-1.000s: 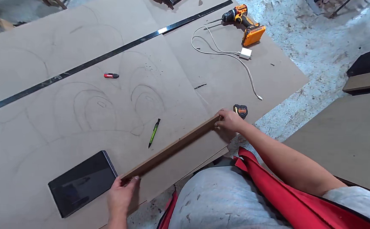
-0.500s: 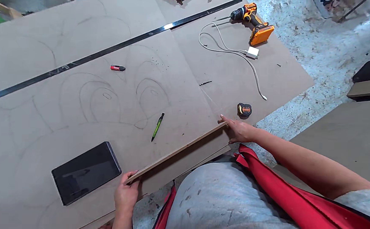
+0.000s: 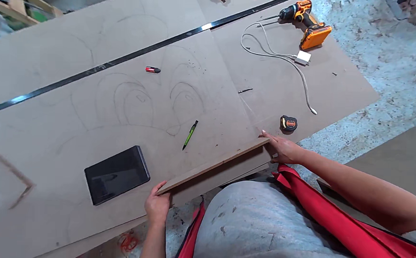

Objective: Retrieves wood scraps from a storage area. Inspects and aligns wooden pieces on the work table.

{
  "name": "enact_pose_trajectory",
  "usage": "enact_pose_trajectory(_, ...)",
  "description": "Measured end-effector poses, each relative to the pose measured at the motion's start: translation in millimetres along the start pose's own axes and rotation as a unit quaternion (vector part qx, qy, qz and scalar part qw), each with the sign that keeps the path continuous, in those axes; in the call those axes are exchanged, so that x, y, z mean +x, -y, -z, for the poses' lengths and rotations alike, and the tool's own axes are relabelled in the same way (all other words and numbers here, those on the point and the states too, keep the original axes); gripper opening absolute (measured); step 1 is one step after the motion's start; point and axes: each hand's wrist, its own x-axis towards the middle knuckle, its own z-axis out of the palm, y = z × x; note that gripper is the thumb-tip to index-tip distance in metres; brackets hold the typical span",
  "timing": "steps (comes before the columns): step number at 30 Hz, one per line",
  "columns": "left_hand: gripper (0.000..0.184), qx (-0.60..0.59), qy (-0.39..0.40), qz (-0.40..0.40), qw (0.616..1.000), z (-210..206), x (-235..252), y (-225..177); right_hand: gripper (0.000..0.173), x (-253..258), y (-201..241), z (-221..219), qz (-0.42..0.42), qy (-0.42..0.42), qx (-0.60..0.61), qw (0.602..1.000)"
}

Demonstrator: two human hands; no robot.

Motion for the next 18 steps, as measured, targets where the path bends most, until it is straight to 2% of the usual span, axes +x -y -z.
enact_pose_trajectory(4, 0.026, -0.014, -0.023, 0.051, 0.998, -1.9, -0.5, -4.3, 0.131, 4.5, 4.6, 4.4, -0.037, 0.023, 0.014, 0.999)
enact_pose_trajectory(8, 0.022, -0.013, -0.045, 0.105, 0.993, -6.9, -10.6, -12.5, 0.129, 5.7, 8.0, 6.6, -0.039, 0.029, 0.013, 0.999)
enact_pose_trajectory(11, 0.019, -0.092, -0.074, 0.148, 0.982, -16.7, -23.3, -25.5, 0.129, 3.6, 8.5, 3.8, -0.041, 0.026, 0.014, 0.999)
enact_pose_trajectory(15, 0.022, -0.177, -0.087, 0.169, 0.966, -17.3, -17.3, -30.5, 0.127, 7.3, 12.5, 5.4, -0.03, 0.012, 0.015, 0.999)
enact_pose_trajectory(18, 0.028, -0.191, -0.082, 0.17, 0.963, -10.9, 2.9, -32.7, 0.126, 22.0, 21.7, 10.4, -0.03, 0.005, -0.013, 0.999)
